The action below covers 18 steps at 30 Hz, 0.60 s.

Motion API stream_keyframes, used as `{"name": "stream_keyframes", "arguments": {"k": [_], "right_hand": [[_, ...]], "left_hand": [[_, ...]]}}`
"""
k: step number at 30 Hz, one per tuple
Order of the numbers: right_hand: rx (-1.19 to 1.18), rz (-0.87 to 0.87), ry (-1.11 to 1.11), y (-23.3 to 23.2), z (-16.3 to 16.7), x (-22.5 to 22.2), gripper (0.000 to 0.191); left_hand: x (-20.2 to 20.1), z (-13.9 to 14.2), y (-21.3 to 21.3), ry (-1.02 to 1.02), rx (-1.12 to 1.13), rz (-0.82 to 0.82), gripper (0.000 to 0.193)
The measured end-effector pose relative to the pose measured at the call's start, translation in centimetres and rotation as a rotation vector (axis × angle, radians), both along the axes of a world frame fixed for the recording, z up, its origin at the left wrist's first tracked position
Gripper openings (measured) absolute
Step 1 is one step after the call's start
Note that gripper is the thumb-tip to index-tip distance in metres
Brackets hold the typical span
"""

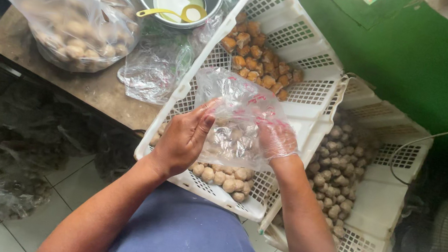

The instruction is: The person sorts small round food items from a white plastic crate into clear plastic bags. They separate lighter-colored items from darker ones, placing them into different bags on the counter.

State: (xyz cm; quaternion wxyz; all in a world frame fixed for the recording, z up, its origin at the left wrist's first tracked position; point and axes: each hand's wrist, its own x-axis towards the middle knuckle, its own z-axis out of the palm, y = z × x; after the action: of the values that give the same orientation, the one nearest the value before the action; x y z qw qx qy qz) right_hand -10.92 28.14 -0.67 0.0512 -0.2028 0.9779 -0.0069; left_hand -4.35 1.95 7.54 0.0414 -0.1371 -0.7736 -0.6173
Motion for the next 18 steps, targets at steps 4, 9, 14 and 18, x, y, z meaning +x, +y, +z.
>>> {"name": "stream_keyframes", "arguments": {"k": [4,9,14,18], "right_hand": [[-0.101,0.013,0.030,1.2,-0.7,0.3,0.045],[-0.208,0.002,-0.033,1.5,0.2,0.6,0.049],[-0.036,-0.100,-0.126,1.6,1.8,1.8,0.043],[-0.200,0.033,0.063,0.6,3.2,1.6,0.047]], "left_hand": [[-0.5,0.5,0.6,0.010,-0.195,0.038,0.046],[-0.4,0.7,1.0,-0.046,-0.268,0.064,0.038],[0.1,0.7,0.6,0.095,0.023,0.137,0.026],[0.3,0.6,0.4,0.128,0.072,0.161,0.024]]}}
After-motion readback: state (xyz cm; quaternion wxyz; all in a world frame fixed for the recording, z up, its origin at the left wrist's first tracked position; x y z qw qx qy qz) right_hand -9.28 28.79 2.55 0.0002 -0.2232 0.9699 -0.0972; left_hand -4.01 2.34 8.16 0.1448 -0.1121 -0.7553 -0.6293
